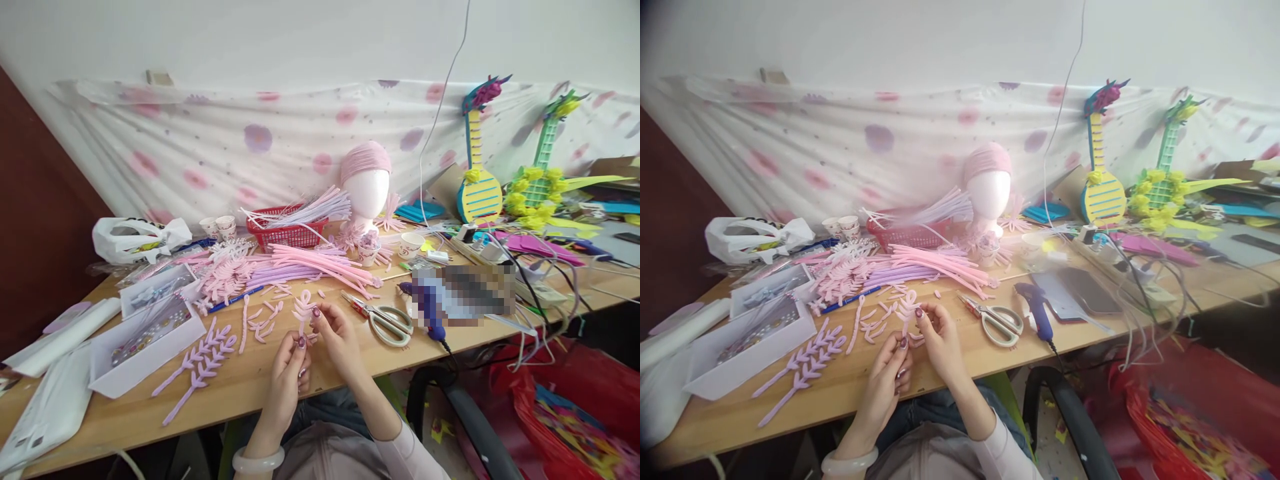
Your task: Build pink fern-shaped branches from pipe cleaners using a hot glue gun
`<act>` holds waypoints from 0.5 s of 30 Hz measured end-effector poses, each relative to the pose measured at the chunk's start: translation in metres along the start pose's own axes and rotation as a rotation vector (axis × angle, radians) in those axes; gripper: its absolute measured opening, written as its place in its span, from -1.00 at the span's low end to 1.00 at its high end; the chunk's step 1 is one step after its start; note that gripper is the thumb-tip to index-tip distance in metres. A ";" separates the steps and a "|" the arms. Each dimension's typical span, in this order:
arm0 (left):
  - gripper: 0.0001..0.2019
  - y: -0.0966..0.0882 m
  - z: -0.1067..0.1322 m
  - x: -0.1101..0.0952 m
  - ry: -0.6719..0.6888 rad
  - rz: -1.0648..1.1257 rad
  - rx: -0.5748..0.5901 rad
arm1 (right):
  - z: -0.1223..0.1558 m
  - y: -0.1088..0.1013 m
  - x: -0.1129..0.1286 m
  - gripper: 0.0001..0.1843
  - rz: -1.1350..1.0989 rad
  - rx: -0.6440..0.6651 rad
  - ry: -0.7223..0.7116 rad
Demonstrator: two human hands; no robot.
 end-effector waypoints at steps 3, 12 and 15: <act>-0.55 -0.001 0.000 -0.001 0.002 0.003 -0.008 | 0.000 0.002 -0.002 -0.73 -0.025 0.020 0.003; -0.56 0.001 0.001 -0.003 0.001 0.004 0.004 | -0.002 0.003 0.007 -0.73 0.014 0.045 -0.014; -0.55 0.002 0.001 -0.004 0.006 0.001 0.010 | -0.003 0.002 0.007 -0.71 0.047 0.062 -0.016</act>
Point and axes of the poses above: each hand's wrist, its own z-axis away from the middle knuckle, its own y-axis out of the palm, x = y × z, the point moved 10 cm from there along -z, towards the middle knuckle, and after that the axes turned 1 degree about -y, right-handed, at the moved point
